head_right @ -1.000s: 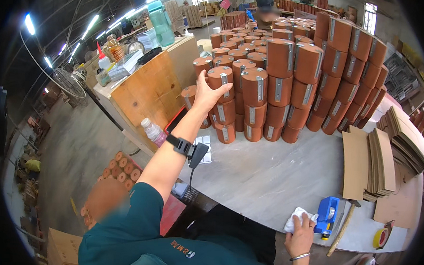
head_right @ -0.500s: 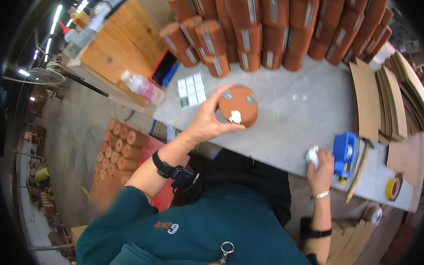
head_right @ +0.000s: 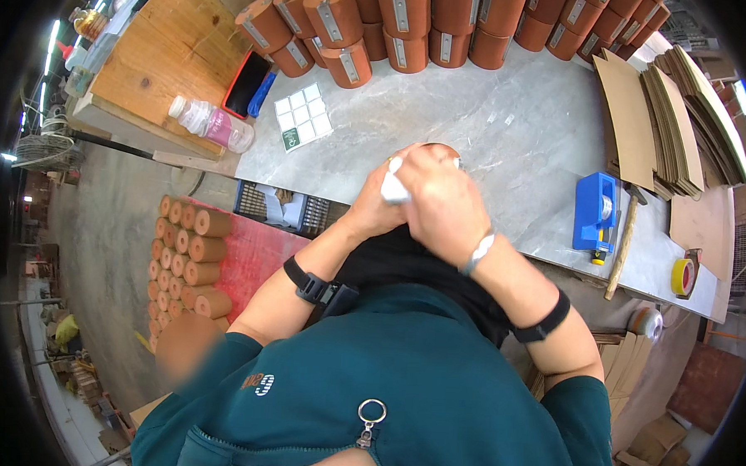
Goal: Cleaning cylindrical furniture components, applying labels/stickers, and wrapping them in protective cardboard.
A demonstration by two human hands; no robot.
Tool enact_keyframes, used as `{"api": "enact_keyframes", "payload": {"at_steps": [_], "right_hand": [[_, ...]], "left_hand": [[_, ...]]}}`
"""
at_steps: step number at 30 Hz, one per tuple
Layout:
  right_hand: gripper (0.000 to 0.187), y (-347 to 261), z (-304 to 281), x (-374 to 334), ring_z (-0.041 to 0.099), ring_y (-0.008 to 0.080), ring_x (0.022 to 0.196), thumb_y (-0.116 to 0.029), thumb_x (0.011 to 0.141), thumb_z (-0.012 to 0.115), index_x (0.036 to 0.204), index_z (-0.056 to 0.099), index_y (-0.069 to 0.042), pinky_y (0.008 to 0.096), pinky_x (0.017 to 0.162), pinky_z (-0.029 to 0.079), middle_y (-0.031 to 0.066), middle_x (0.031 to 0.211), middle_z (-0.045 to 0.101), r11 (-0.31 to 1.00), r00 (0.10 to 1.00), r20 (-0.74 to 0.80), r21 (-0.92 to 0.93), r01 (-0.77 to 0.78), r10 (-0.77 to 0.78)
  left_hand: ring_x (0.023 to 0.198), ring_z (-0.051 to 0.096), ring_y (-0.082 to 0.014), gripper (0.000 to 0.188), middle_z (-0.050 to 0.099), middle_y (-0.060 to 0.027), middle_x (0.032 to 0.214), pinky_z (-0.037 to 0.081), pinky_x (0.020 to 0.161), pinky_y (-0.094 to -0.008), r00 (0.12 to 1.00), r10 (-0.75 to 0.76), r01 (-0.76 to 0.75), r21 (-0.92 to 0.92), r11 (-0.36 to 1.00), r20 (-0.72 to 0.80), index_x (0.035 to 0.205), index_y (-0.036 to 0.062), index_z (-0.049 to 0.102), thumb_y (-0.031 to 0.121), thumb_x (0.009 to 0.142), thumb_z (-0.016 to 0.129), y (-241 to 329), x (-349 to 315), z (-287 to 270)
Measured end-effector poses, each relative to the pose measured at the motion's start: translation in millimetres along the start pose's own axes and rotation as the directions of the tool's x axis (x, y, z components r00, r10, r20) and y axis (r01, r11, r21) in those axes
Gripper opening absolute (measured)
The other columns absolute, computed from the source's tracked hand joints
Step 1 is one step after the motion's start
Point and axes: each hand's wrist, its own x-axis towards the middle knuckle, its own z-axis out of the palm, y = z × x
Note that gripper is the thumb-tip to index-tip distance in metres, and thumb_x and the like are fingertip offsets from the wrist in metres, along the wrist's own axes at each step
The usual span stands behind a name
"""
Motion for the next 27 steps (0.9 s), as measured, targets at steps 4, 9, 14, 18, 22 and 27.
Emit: {"api": "enact_keyframes", "payload": {"at_steps": [4, 9, 14, 18, 22, 27], "right_hand": [[0.031, -21.2, -12.7, -50.1, 0.063, 0.0369, 0.090, -0.003, 0.070, 0.069, 0.101, 0.065, -0.002, 0.0438, 0.080, 0.052, 0.0153, 0.093, 0.064, 0.953, 0.922, 0.386, 0.263, -0.150, 0.038], [0.056, 1.9, -39.5, -45.9, 0.066, 0.0412, 0.081, -0.009, 0.075, 0.066, 0.129, 0.055, -0.001, 0.0453, 0.073, 0.054, 0.0203, 0.095, 0.068, 0.921, 0.942, -0.004, 0.215, -0.326, 0.334], [0.077, 17.4, -29.1, -37.8, 0.067, 0.0417, 0.079, -0.011, 0.077, 0.064, 0.147, 0.035, 0.001, 0.0466, 0.070, 0.054, 0.0246, 0.093, 0.067, 0.902, 0.879, 0.211, -0.030, -0.431, 0.427], [0.081, 7.8, -25.6, -44.3, 0.067, 0.0416, 0.077, -0.012, 0.077, 0.065, 0.149, 0.031, 0.002, 0.0468, 0.069, 0.054, 0.0242, 0.093, 0.067, 0.902, 0.879, 0.207, -0.063, -0.426, 0.430], [0.089, -4.2, -24.4, -48.9, 0.067, 0.0393, 0.076, -0.012, 0.077, 0.067, 0.153, 0.022, 0.000, 0.0449, 0.068, 0.054, 0.0224, 0.093, 0.066, 0.908, 0.862, 0.288, -0.094, -0.409, 0.418], [0.095, -8.4, -17.2, -55.6, 0.067, 0.0373, 0.076, -0.011, 0.077, 0.067, 0.155, 0.015, -0.001, 0.0433, 0.068, 0.055, 0.0210, 0.093, 0.067, 0.908, 0.864, 0.297, -0.018, -0.419, 0.406]], "left_hand": [[0.125, 0.054, -0.0323, 0.094, 0.051, -0.0211, 0.138, 0.043, 0.106, -0.0392, 0.997, 0.044, -0.044, -0.001, 0.999, -0.066, 0.149, 0.0015, 0.034, 0.014, 0.071, 0.086, -1.0, -0.9, 8.6], [0.123, 0.053, -0.0382, 0.096, 0.053, -0.0227, 0.132, 0.046, 0.103, -0.0425, 0.979, 0.143, -0.118, 0.171, 0.978, -0.143, 0.149, 0.0046, 0.034, 0.011, 0.068, 0.086, 21.2, -4.3, 7.5], [0.118, 0.057, -0.0385, 0.092, 0.056, -0.0222, 0.128, 0.049, 0.099, -0.0419, 0.962, 0.223, -0.169, 0.293, 0.941, -0.160, 0.145, 0.0023, 0.039, 0.009, 0.067, 0.087, 19.1, -3.2, 10.1], [0.117, 0.058, -0.0386, 0.089, 0.055, -0.0231, 0.129, 0.052, 0.096, -0.0411, 0.942, 0.282, -0.193, 0.388, 0.901, -0.185, 0.142, 0.0010, 0.041, 0.013, 0.067, 0.087, 15.5, -9.8, 13.8], [0.115, 0.060, -0.0390, 0.090, 0.055, -0.0257, 0.129, 0.054, 0.093, -0.0411, 0.895, 0.383, -0.237, 0.485, 0.842, -0.227, 0.140, -0.0009, 0.040, 0.023, 0.068, 0.089, 6.2, -12.1, 17.9], [0.111, 0.062, -0.0381, 0.090, 0.058, -0.0234, 0.124, 0.055, 0.091, -0.0406, 0.908, 0.328, -0.195, 0.429, 0.882, -0.261, 0.137, -0.0018, 0.042, 0.029, 0.067, 0.090, 8.7, -10.9, 18.5]]}}
